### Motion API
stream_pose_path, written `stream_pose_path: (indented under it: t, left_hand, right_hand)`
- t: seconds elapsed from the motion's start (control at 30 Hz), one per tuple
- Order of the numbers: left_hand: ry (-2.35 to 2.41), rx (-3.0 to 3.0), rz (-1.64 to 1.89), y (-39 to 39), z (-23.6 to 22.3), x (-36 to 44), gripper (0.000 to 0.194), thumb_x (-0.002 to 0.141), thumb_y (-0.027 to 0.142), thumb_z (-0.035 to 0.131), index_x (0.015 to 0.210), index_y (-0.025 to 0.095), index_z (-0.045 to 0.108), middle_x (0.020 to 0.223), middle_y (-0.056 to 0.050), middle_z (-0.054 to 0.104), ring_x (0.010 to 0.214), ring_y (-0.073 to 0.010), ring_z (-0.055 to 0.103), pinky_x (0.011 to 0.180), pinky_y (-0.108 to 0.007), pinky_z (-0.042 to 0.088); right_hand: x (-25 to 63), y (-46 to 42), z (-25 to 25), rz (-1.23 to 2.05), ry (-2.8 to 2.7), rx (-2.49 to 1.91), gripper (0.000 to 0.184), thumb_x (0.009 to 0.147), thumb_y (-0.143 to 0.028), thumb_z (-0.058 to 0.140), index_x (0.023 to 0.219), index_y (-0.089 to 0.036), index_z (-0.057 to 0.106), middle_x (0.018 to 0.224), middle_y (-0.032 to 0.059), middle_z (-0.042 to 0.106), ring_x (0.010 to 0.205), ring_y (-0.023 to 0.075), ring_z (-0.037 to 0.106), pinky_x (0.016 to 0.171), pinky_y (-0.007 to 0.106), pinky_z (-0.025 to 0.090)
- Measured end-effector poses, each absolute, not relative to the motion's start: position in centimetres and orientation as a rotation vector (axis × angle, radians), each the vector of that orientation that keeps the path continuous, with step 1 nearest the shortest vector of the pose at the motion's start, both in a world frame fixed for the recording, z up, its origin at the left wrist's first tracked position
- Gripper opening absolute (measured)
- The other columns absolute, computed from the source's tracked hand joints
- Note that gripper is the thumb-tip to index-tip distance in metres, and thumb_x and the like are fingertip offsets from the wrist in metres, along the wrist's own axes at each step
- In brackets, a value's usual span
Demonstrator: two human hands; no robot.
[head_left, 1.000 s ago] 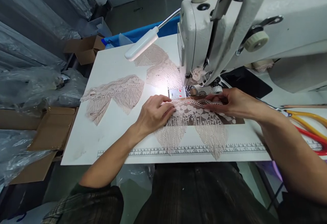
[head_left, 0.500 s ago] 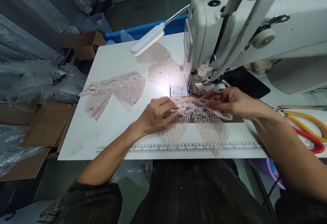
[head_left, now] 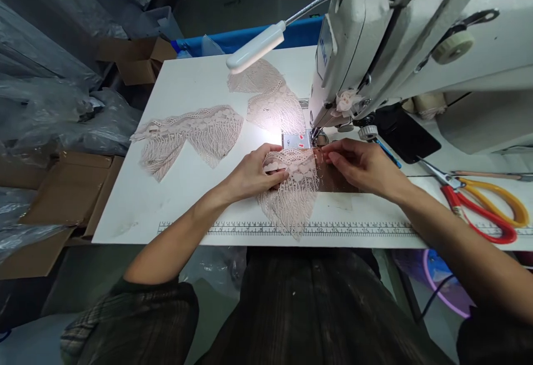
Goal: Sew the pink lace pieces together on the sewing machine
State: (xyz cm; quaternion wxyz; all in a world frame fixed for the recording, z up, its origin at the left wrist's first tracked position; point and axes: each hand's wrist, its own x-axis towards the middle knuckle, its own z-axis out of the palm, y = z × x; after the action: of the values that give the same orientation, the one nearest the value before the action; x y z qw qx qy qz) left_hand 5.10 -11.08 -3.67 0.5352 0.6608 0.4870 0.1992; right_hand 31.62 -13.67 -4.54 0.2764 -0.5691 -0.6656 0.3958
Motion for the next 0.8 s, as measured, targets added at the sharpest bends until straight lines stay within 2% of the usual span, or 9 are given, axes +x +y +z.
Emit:
stream_pose_path:
  t: [0.13, 0.27, 0.37, 0.5, 0.63, 0.8]
  left_hand:
    - [1.236, 1.622, 0.422, -10.8, -3.0, 4.8, 0.056, 0.086, 0.031, 0.076, 0.135, 0.017, 0.053, 0.075, 0.0, 0.069, 0.06, -0.0153, 0.069, 0.057, -0.028, 0.057]
    - [1.353, 1.649, 0.392, -10.5, -2.6, 4.7, 0.054, 0.086, 0.029, 0.075, 0.134, 0.017, 0.055, 0.077, 0.0, 0.069, 0.061, -0.0137, 0.068, 0.056, -0.024, 0.054]
    - [1.447, 1.66, 0.449, -10.5, -2.7, 5.0, 0.054, 0.087, 0.027, 0.072, 0.137, 0.016, 0.053, 0.078, -0.001, 0.069, 0.06, -0.0133, 0.067, 0.055, -0.023, 0.052]
    - [1.43, 1.714, 0.486, -10.5, -3.3, 5.1, 0.065, 0.085, 0.034, 0.077, 0.14, 0.016, 0.049, 0.078, 0.002, 0.069, 0.057, -0.012, 0.066, 0.058, -0.024, 0.053]
    - [1.415, 1.803, 0.506, -10.0, -3.5, 4.3, 0.06, 0.081, 0.032, 0.081, 0.134, 0.018, 0.056, 0.071, 0.004, 0.063, 0.058, -0.0112, 0.065, 0.056, -0.022, 0.048]
    - [1.339, 1.649, 0.46, -9.3, -3.3, 3.4, 0.058, 0.08, 0.03, 0.082, 0.132, 0.018, 0.059, 0.07, 0.003, 0.062, 0.056, -0.0118, 0.064, 0.054, -0.024, 0.05]
  right_hand:
    - [31.6, -14.9, -5.6, 0.525, -2.209, -1.341, 0.036, 0.1, -0.033, 0.047, 0.122, -0.021, 0.072, 0.113, 0.0127, 0.069, 0.101, 0.0244, 0.066, 0.094, 0.045, 0.056]
    - [30.8, -14.5, -7.0, 0.125, -2.417, -1.246, 0.038, 0.098, -0.027, 0.046, 0.128, -0.02, 0.069, 0.111, 0.0159, 0.062, 0.104, 0.0277, 0.059, 0.092, 0.048, 0.055]
    - [30.7, -13.2, -7.2, 0.064, -2.487, -1.257, 0.04, 0.099, -0.027, 0.041, 0.129, -0.019, 0.067, 0.108, 0.0157, 0.06, 0.097, 0.0262, 0.056, 0.088, 0.045, 0.055]
    - [31.2, -12.0, -6.8, 0.139, -2.499, -1.271, 0.044, 0.101, -0.032, 0.037, 0.133, -0.02, 0.064, 0.108, 0.0143, 0.059, 0.09, 0.0228, 0.057, 0.082, 0.04, 0.054]
    - [31.8, -12.2, -7.0, 0.222, -2.37, -1.262, 0.044, 0.103, -0.037, 0.037, 0.137, -0.023, 0.062, 0.113, 0.012, 0.061, 0.091, 0.0204, 0.059, 0.078, 0.035, 0.054]
    - [31.1, -12.8, -7.8, 0.11, -2.385, -1.127, 0.041, 0.102, -0.034, 0.041, 0.136, -0.024, 0.064, 0.111, 0.0122, 0.06, 0.097, 0.0233, 0.056, 0.085, 0.04, 0.05]
